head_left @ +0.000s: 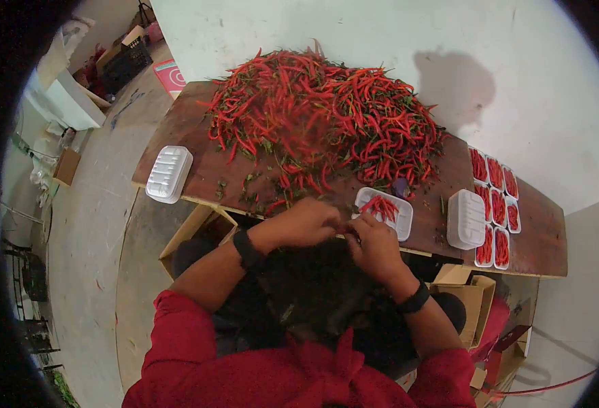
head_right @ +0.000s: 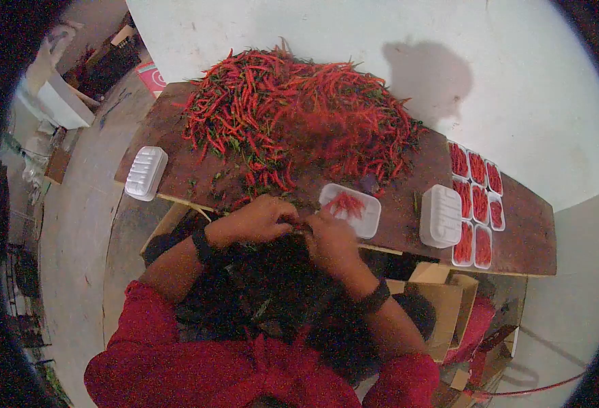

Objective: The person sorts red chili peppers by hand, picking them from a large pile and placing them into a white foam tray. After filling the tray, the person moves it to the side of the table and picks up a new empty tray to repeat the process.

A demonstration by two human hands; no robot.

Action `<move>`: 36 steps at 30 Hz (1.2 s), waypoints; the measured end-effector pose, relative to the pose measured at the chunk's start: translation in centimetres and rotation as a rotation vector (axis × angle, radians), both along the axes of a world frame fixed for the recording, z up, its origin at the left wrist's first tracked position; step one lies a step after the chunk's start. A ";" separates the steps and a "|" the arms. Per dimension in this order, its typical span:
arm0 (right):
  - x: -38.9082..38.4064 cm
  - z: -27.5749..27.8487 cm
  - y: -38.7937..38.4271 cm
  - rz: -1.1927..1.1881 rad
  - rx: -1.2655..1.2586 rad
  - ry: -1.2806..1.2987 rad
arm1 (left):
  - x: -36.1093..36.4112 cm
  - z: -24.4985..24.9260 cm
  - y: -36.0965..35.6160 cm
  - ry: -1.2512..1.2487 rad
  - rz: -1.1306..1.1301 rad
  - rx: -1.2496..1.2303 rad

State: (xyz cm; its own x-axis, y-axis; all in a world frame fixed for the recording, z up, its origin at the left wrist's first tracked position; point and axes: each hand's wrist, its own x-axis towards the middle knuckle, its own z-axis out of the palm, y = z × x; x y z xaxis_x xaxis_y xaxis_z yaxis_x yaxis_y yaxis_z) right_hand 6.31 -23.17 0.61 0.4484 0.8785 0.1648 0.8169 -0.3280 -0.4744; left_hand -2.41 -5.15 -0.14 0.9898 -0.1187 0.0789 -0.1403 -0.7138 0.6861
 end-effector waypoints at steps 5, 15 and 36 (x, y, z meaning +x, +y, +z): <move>0.0 -0.1 -0.5 -0.016 0.011 -0.115 | 0.3 0.5 -1.4 -0.014 0.061 0.035; -0.1 -0.2 -1.3 -0.136 0.056 -0.042 | 1.0 -0.6 -2.8 -0.069 0.279 0.123; 2.5 0.7 -2.9 -0.151 0.145 0.881 | 2.1 1.1 -3.1 -0.143 0.110 -0.141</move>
State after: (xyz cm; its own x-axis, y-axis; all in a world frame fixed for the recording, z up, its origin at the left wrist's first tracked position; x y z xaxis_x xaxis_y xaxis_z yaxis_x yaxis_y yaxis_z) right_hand 8.80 -26.04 1.33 0.5730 0.7977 -0.1881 0.0914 -0.2903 -0.9526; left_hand -0.29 -8.28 1.00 0.9738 0.0117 0.2273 -0.1695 -0.6287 0.7589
